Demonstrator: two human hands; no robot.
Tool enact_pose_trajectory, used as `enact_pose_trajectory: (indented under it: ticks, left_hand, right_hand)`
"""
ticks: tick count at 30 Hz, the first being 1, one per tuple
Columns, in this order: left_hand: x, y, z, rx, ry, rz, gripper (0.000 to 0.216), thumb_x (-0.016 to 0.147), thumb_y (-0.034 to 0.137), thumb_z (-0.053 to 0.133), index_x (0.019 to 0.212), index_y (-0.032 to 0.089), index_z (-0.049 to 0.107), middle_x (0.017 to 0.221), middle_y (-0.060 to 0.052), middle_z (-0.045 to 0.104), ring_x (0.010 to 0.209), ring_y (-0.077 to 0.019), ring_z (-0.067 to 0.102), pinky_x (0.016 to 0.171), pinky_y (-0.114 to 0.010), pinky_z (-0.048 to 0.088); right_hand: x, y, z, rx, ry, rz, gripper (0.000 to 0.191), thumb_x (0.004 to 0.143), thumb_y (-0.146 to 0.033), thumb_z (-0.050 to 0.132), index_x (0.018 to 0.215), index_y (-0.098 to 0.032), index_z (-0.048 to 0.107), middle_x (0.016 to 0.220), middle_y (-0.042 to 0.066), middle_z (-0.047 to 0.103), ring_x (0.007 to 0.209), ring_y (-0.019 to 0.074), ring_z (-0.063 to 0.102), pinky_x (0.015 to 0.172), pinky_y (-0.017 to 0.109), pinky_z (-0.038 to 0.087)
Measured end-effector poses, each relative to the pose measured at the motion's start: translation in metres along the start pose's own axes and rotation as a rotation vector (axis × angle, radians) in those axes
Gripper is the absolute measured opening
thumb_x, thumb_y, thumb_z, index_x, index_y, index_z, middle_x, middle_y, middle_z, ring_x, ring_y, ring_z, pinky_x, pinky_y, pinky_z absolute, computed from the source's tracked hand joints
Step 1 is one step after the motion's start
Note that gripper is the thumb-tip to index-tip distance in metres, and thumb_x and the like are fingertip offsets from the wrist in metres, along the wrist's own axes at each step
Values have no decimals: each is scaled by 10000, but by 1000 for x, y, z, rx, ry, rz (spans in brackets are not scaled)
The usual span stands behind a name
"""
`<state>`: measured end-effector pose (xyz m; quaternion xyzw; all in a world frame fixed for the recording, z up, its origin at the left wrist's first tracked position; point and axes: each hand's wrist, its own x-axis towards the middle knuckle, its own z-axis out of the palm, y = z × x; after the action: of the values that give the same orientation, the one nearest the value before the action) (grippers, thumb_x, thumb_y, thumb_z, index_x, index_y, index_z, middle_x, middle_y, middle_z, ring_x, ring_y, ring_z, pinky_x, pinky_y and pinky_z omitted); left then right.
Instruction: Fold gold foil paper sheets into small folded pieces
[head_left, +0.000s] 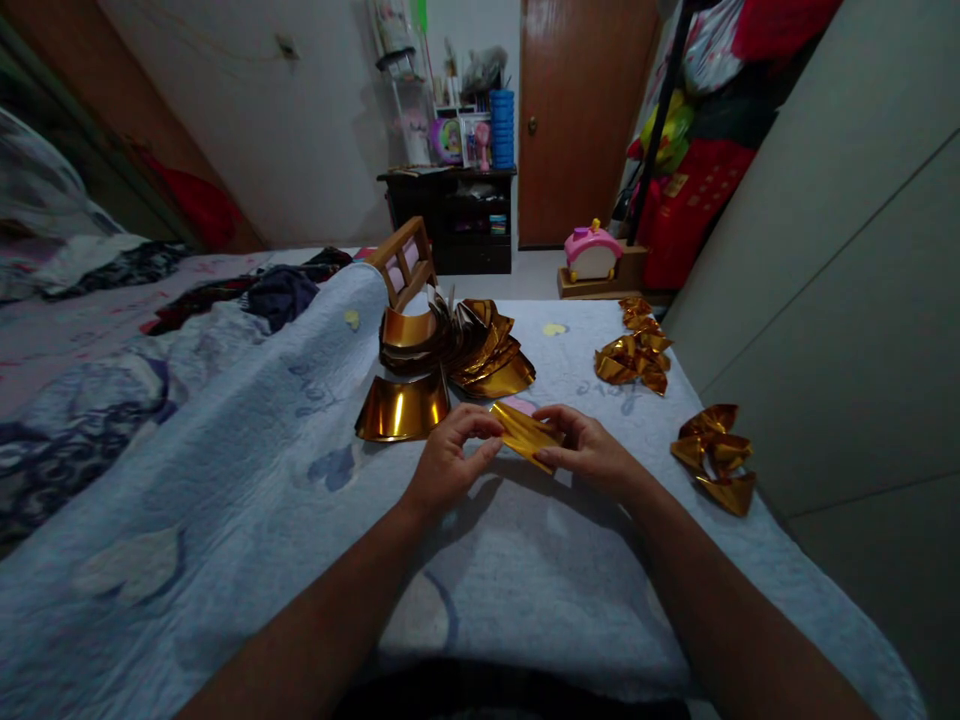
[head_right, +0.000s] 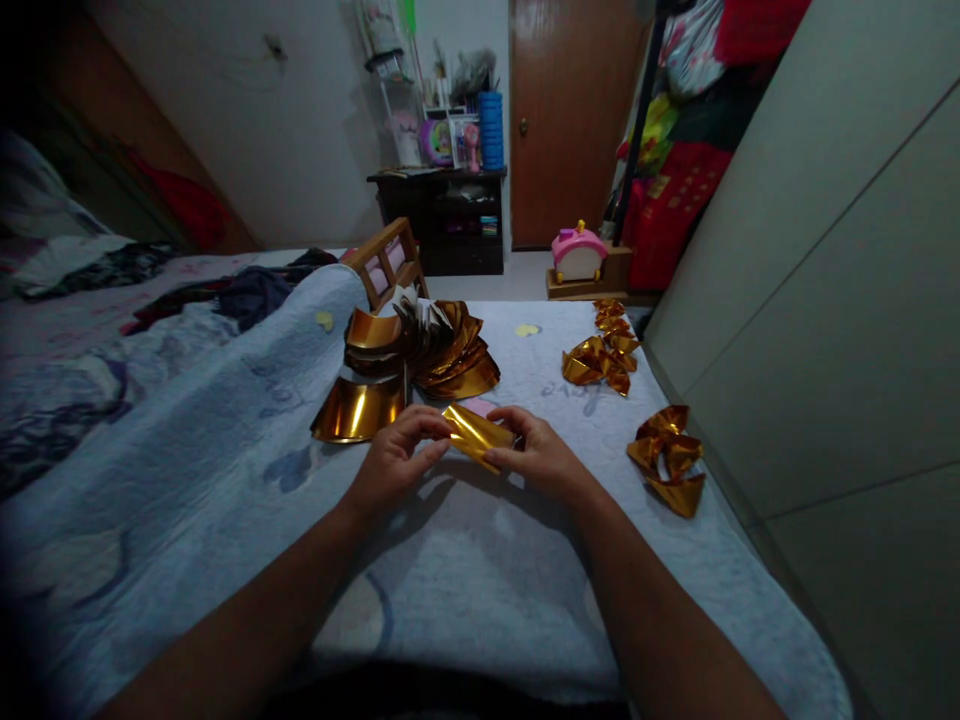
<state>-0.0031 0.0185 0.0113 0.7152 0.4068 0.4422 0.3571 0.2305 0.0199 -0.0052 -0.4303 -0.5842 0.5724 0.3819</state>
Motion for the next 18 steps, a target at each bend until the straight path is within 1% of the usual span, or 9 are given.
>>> enact_pose_trajectory:
  ticks: [2,4,8,10,13,15,16,18]
  left_hand:
    - [-1,-2,1,29,-2,17,65,875,235,662,912,195,698,1015,-54,618,945,-188,619,880,-354,518]
    - [-1,-3,1,41,-5,36,62,889,233,657,926,199,693,1024,-55,617,955,-188,619,891,-355,514]
    - [-2,-4,3,43,-25,67,88,892,207,648,975,210,678,1049,-50,604,965,-181,610,881,-340,509]
    - [-3,-4,4,35,-17,71,194,875,197,660,1067,227,660,1124,-55,586,969,-176,599,862,-327,508]
    - [-3,-4,4,26,28,44,454,846,197,684,1277,269,561,1255,-67,549,915,-156,583,826,-317,505]
    - [-3,-4,3,54,37,6,535,822,206,710,1320,278,529,1239,-65,579,909,-167,580,823,-323,498]
    - [-3,-4,2,67,30,-8,515,816,217,720,1299,270,550,1205,-61,604,921,-178,584,835,-333,494]
    - [-2,-3,0,76,1,-32,380,823,252,720,1192,243,629,1108,-56,649,943,-203,591,855,-352,485]
  right_hand:
    - [0,0,1,44,-15,25,550,679,-327,818,1166,-215,586,1019,43,693,819,177,657,688,288,520]
    - [0,-2,3,64,-34,64,524,673,-323,811,1135,-209,590,956,29,691,747,162,642,636,273,505]
    - [-3,-7,6,41,-85,108,348,677,-297,779,968,-182,625,792,-10,643,639,124,570,558,232,429]
    - [-4,-9,6,25,-90,103,272,679,-277,757,889,-178,617,729,-33,596,601,102,516,532,216,373]
    - [-5,-10,7,43,-114,107,226,693,-286,738,819,-186,580,681,-49,547,552,83,446,514,215,324]
    - [-5,-10,7,71,-135,110,230,700,-298,740,801,-191,564,686,-46,546,549,82,438,524,223,327]
    - [-5,-9,7,78,-138,108,238,698,-301,748,799,-191,563,693,-42,549,556,84,443,532,226,331]
    - [-6,-10,7,82,-128,94,246,691,-301,764,794,-189,570,704,-35,555,579,90,457,546,229,338]
